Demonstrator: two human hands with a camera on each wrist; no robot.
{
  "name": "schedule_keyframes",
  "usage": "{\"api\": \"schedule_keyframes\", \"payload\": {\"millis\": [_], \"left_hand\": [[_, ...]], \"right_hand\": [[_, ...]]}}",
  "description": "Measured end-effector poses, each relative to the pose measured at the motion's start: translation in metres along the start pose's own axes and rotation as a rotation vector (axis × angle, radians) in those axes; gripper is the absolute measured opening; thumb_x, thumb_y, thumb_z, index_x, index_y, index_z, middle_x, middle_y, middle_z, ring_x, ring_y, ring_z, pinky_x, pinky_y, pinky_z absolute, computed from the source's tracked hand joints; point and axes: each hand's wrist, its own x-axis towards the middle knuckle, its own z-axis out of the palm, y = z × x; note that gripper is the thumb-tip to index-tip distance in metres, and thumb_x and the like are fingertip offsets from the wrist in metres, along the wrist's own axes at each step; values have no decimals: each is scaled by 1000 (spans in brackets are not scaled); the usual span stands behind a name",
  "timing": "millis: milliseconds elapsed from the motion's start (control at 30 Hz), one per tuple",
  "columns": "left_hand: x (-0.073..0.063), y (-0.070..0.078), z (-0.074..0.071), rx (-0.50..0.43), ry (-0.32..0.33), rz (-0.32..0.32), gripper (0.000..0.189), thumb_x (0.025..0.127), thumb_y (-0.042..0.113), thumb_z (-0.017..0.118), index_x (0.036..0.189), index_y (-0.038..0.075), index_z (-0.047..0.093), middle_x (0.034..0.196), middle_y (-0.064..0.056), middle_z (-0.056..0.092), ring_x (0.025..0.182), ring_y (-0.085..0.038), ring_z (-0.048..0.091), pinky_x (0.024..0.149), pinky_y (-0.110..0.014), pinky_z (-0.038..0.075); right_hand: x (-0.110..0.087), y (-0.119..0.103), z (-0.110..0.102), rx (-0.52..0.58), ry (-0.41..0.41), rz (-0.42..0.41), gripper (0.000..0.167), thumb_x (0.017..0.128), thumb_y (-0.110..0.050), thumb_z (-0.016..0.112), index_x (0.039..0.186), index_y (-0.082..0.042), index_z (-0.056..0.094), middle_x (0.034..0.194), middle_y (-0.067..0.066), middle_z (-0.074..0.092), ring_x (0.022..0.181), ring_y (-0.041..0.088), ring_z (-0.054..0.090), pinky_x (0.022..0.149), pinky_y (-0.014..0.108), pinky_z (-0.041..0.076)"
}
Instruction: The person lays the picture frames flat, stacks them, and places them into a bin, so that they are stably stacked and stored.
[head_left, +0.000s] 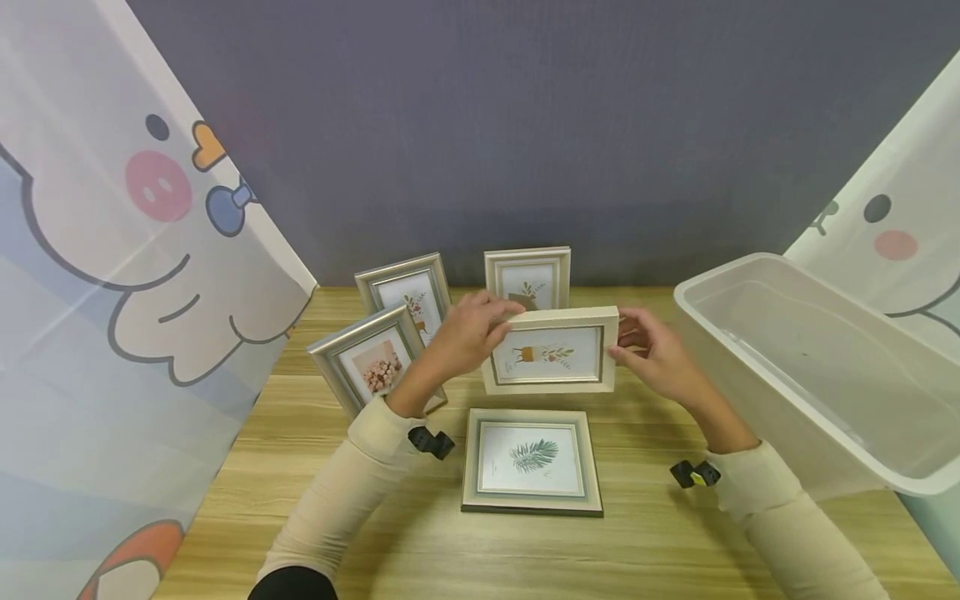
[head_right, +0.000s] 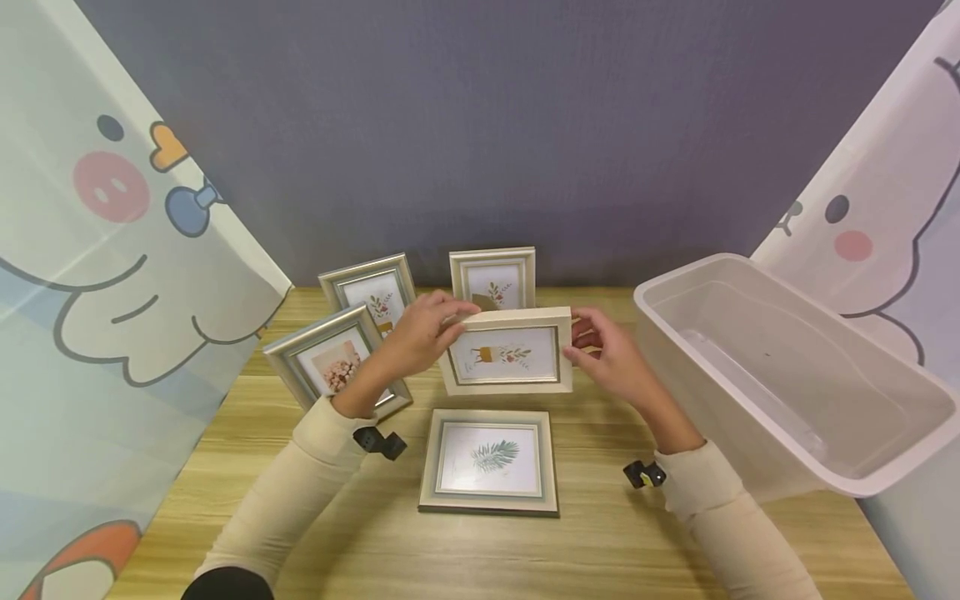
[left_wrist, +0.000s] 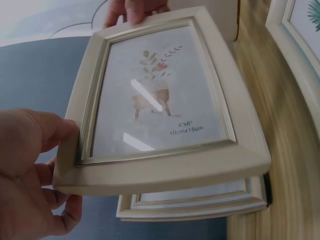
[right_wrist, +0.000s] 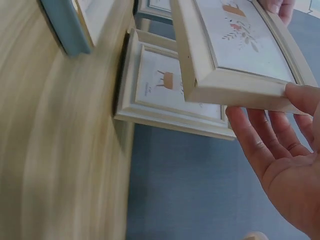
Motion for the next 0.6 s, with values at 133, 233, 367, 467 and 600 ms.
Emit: {"api": "schedule_keyframes", "payload": {"millis": [133, 233, 367, 467, 600], "left_hand": [[0, 3, -5, 30, 0, 4, 30, 101, 18, 62, 130, 18, 68, 130, -12, 65, 124, -34, 57, 109, -58, 44], [-1, 4, -7, 47, -9, 1, 29, 101, 19, 62, 130, 19, 68, 132, -11, 65, 125, -33, 56, 109, -56, 43], [-1, 4, -7, 60, -23, 2, 29, 103, 20, 60, 130, 20, 68, 134, -9, 64, 127, -32, 54, 109, -55, 43], [-2, 4, -7, 59, -28, 8, 29, 103, 20, 59, 131, 20, 68, 135, -9, 64, 128, -32, 54, 109, -54, 43], [-2, 3, -7, 50, -28, 15, 29, 103, 20, 58, 131, 19, 68, 134, -9, 64, 127, -32, 55, 110, -55, 43]], "right_hand": [[-4, 3, 7, 113, -17, 38, 50, 90, 12, 67, 133, 14, 40, 104, 12, 58, 87, 5, 66, 71, 21, 61], [-6, 6, 12, 169, -19, 41, 48, 90, 13, 66, 130, 14, 38, 103, 4, 56, 87, 9, 67, 70, 23, 61], [-9, 10, 18, 205, 3, 3, 47, 88, 21, 63, 127, 15, 38, 101, -1, 57, 86, 7, 67, 69, 23, 61], [-10, 13, 20, 217, 26, -17, 47, 86, 24, 61, 127, 16, 38, 101, -2, 57, 86, 4, 67, 68, 21, 61], [-11, 14, 22, 219, 51, -23, 53, 86, 25, 60, 133, 17, 35, 102, -3, 56, 87, 1, 66, 68, 19, 60]]}}
